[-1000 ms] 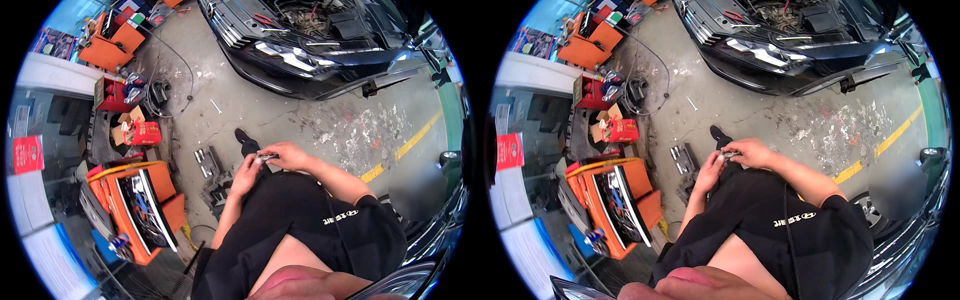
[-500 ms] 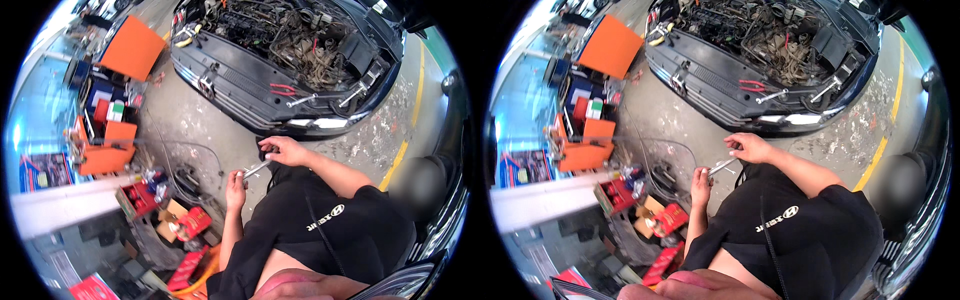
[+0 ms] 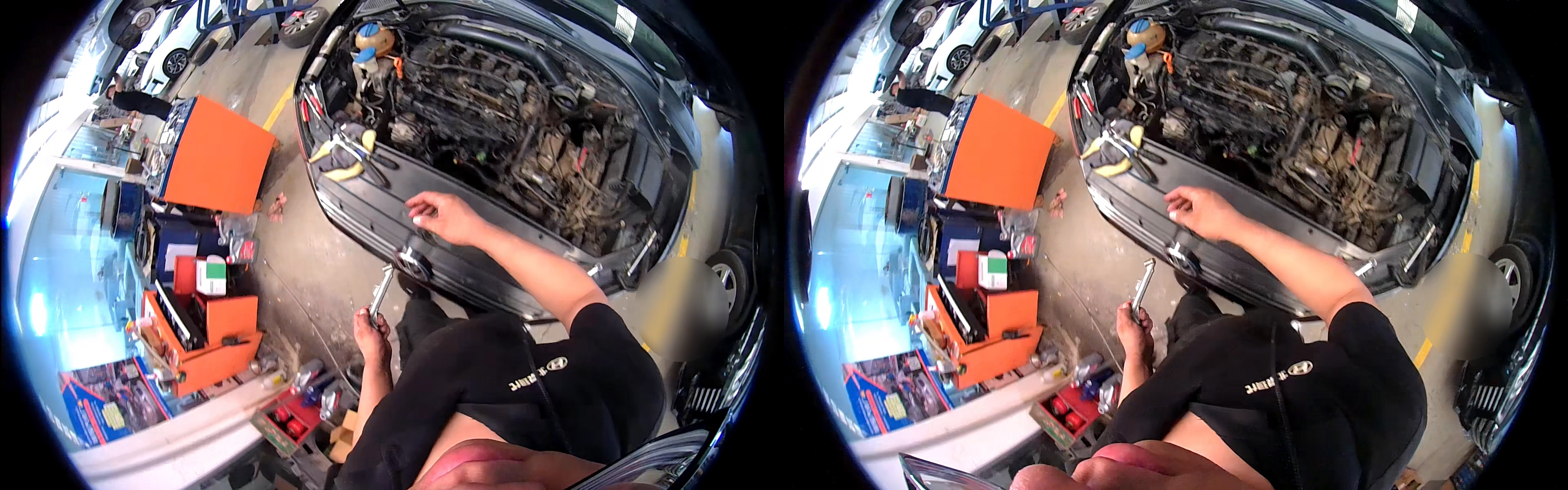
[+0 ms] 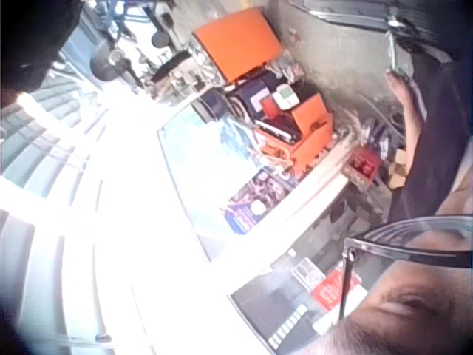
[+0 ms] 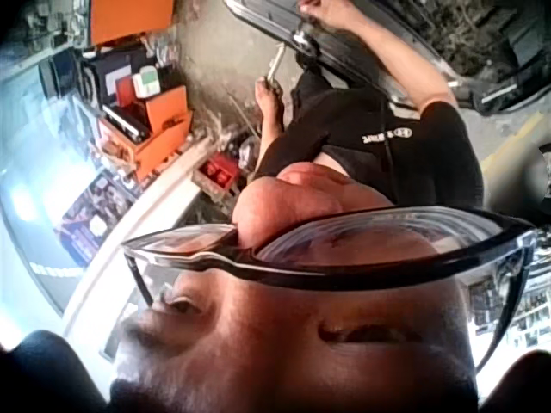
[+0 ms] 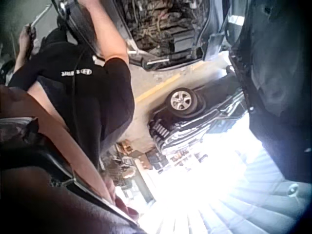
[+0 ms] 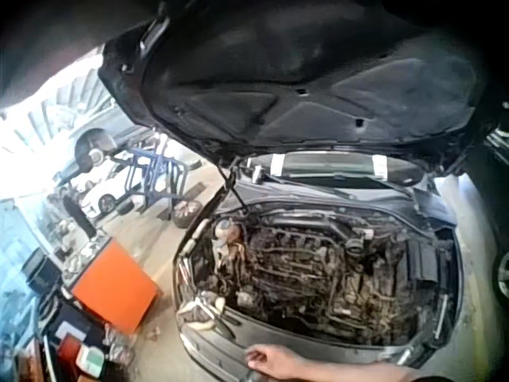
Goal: The person works on a car engine bay, using a wrench to loosen and tighten bolts on the radiator area while holding a flashlight to illuminate the workspace. They briefly move a red basin and continue adjusting components near the radiator.
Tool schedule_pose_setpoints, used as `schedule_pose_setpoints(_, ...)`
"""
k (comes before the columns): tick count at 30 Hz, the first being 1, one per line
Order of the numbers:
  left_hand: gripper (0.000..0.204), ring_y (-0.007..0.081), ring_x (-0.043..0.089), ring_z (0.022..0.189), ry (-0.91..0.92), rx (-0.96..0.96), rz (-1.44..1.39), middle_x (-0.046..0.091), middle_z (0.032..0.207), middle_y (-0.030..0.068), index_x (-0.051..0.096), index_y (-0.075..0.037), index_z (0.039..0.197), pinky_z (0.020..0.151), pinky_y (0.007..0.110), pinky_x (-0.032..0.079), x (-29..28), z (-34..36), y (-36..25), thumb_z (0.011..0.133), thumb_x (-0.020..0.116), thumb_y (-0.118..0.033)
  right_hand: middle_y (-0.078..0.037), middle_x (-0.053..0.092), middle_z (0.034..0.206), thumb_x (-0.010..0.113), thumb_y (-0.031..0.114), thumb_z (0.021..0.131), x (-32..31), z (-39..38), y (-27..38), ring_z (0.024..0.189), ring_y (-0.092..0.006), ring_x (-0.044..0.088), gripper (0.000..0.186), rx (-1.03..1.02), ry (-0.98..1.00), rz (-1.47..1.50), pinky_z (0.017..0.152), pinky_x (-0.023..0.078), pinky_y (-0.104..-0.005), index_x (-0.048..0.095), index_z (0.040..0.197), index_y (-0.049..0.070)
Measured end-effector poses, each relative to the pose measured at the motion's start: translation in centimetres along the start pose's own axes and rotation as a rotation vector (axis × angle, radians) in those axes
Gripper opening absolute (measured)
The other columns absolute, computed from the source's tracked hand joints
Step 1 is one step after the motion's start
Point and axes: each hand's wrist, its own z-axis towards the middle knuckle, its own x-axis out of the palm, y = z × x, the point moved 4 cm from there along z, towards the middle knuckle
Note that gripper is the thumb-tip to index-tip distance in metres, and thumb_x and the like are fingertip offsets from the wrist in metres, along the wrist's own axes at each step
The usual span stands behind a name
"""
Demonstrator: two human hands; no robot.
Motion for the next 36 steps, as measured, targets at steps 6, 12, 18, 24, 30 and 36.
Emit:
schedule_pose_setpoints(6, 0.029, 0.0112, 0.045, 0.053, 0.203, -0.006, 0.281, 0.05, 0.066, 0.0019, 0.058, -0.008, 0.102, 0.049, 0.028, 0.035, 3.7, 16.9, -5.9, 0.108, 0.046, -0.034, -0.006, 0.071, 0.101, 0.075, 0.014, 0.093, -1.4, 25.9, 1.5, 0.083, -0.013, 0.067, 0.033, 0.087, -0.231, 0.105, 0.074, 0.057, -0.0292, 0.067, 0.123, 0.002)
schedule_pose_setpoints(12, 0.027, 0.008, 0.049, 0.057, 0.414, -0.207, 0.363, 0.057, 0.073, 0.0002, 0.059, -0.009, 0.102, 0.053, 0.025, 0.039, 2.9, 24.1, -8.3, 0.11, 0.048, -0.032, -0.02, 0.073, 0.102, 0.077, 0.032, 0.091, 0.3, 53.1, 0.7, 0.083, -0.027, 0.074, 0.067, 0.256, -0.419, 0.046, 0.073, 0.059, -0.0385, 0.053, 0.134, -0.012)
schedule_pose_setpoints(18, 0.023, 0.0072, 0.05, 0.058, 0.392, -0.359, 0.236, 0.058, 0.072, -0.0009, 0.059, -0.009, 0.104, 0.052, 0.024, 0.039, -1.8, 30.0, -8.5, 0.111, 0.048, -0.028, -0.031, 0.062, 0.133, 0.068, 0.034, 0.089, 2.3, 69.8, 0.4, 0.123, -0.0348, 0.065, 0.094, 0.501, -0.609, -0.71, 0.102, 0.053, -0.0399, 0.021, 0.152, -0.016)
schedule_pose_setpoints(24, 0.021, 0.0072, 0.054, 0.063, 0.238, -0.449, 0.237, 0.058, 0.078, -0.0013, 0.06, -0.01, 0.105, 0.056, 0.023, 0.043, -3.2, 33.5, -10.9, 0.11, 0.05, -0.027, -0.027, 0.063, 0.132, 0.072, 0.03, 0.084, 3.9, 74.4, -1.6, 0.12, -0.0316, 0.067, 0.106, 0.663, -0.601, -0.768, 0.102, 0.053, -0.0376, 0.01, 0.157, -0.016)
schedule_pose_setpoints(30, 0.028, 0.0077, 0.052, 0.065, 0.375, -0.377, 0.425, 0.056, 0.079, -0.0012, 0.061, -0.01, 0.105, 0.056, 0.024, 0.042, -0.1, 35.5, -13.4, 0.11, 0.05, -0.035, -0.02, 0.074, 0.113, 0.084, 0.049, 0.069, -1.7, 72.9, -4.3, 0.106, -0.0354, 0.072, 0.072, 0.562, -0.879, -0.312, 0.093, 0.057, -0.0376, 0.072, 0.117, -0.003)
schedule_pose_setpoints(36, 0.028, 0.0075, 0.048, 0.063, 0.514, -0.345, 0.417, 0.054, 0.08, -0.0009, 0.058, -0.01, 0.103, 0.055, 0.024, 0.039, 2.1, 35.7, -12.1, 0.111, 0.049, -0.035, -0.012, 0.072, 0.098, 0.085, 0.008, 0.08, -4.0, 55.0, 1.5, 0.078, -0.0205, 0.073, 0.052, 0.128, -0.5, 0.323, 0.07, 0.059, -0.0364, 0.057, 0.121, -0.004)
